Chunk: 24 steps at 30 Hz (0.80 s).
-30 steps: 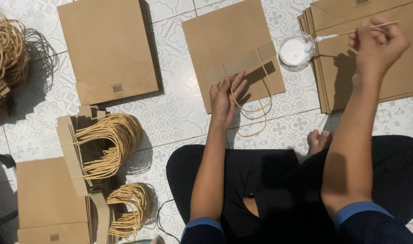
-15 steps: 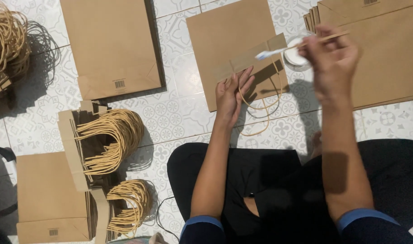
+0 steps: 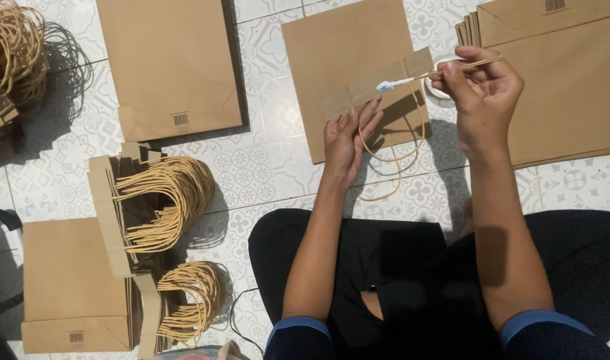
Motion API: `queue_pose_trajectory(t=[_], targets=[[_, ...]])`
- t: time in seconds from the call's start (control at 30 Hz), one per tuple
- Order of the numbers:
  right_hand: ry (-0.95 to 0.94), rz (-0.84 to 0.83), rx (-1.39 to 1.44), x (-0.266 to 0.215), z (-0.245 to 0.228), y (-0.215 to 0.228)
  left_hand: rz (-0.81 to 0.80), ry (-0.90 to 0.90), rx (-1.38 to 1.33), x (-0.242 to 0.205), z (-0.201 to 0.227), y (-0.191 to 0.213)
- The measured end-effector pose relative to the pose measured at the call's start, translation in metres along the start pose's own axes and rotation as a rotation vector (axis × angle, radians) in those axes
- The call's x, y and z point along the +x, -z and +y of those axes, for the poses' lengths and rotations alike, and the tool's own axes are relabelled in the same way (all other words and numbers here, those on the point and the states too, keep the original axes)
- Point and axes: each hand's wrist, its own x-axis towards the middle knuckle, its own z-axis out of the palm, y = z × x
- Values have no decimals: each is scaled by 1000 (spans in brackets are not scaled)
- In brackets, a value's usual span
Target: The person sits on the floor and assembles flat brown paper bags by attaching handles. They apply glue to a cardboard reinforcement strip using a small stick, then press the strip onto the bag to secure the handle. The person repeats this process for multiple bags.
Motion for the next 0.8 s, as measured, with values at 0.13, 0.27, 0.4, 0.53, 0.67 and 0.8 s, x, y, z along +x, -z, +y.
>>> queue_pose_trajectory(t=[0.13,0.27,0.4,0.53,0.67,0.8], targets=[[30,-28,-25,-2,3,-5,-11,-15,-6,2,-3,4],[53,-66,-44,-1,8,-8,-59,-22,-32,2,-4,5],[46,-52,-51,3,13,-2,-14,-12,-11,-1,-2,-1],[11,29,-64,10,8,10,-12,-10,-6,-1,-1,-1],[-9,100,-41,12,2,23,-14,2,15,-3,2,-4],[-45,131,-12,13,-2,29,-24,-4,16,-2,1,-3]])
